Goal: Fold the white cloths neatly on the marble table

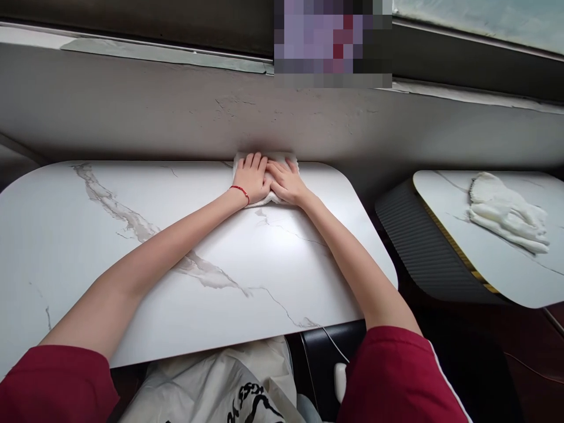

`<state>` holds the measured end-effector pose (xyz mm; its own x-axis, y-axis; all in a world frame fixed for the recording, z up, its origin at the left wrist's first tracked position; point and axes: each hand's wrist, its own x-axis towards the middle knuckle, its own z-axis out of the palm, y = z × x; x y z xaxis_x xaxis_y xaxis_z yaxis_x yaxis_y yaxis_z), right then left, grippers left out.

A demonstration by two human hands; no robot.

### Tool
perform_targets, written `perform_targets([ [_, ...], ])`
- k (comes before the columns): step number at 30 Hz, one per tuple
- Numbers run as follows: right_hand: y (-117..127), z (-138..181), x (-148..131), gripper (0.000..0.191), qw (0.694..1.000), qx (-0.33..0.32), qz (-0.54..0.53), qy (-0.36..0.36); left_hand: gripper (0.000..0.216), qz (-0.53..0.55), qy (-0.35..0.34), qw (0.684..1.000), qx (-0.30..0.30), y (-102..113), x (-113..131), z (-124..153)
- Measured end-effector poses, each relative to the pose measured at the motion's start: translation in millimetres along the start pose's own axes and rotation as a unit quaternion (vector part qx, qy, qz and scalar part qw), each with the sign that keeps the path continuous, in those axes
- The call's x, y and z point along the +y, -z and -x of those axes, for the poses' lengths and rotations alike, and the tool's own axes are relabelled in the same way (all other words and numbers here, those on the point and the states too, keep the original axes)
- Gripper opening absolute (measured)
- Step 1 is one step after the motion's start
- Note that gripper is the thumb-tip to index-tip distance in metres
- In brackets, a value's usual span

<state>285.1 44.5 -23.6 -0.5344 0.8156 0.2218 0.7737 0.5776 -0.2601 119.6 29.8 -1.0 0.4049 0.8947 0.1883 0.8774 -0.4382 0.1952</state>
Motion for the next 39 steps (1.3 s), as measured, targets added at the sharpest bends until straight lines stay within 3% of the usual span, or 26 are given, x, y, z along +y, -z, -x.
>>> perform_targets([
  [10, 2.1, 2.9, -13.8, 0.061, 0.999, 0.004, 0.029, -0.027, 0.062, -0.016, 0.000, 1.000, -0.002, 3.9, 0.5, 3.7],
  [18, -0.2, 20.3, -27.3, 0.063, 1.000, 0.025, -0.004, -0.007, 0.065, -0.051, -0.028, 0.998, -0.022, 13.6, 6.0, 26.0],
  [24, 5.7, 87.9, -55.1, 0.066, 0.999, 0.019, 0.034, 0.034, 0.070, -0.051, -0.086, 0.994, -0.046, 19.2, 26.7, 79.3],
  [31, 25.1, 195.4, -95.9, 0.074, 0.997, 0.022, 0.050, 0.048, 0.079, 0.002, -0.162, 0.986, -0.043, 11.2, 80.4, 152.6],
  [35, 34.8, 233.7, -105.3, 0.080, 0.997, 0.022, 0.066, 0.029, 0.080, 0.000, -0.202, 0.978, -0.053, 6.7, 111.2, 165.9],
  [39, 41.3, 248.2, -97.9, 0.079, 0.996, 0.006, 0.091, 0.018, 0.080, -0.036, -0.210, 0.975, -0.056, 8.6, 131.4, 162.4],
])
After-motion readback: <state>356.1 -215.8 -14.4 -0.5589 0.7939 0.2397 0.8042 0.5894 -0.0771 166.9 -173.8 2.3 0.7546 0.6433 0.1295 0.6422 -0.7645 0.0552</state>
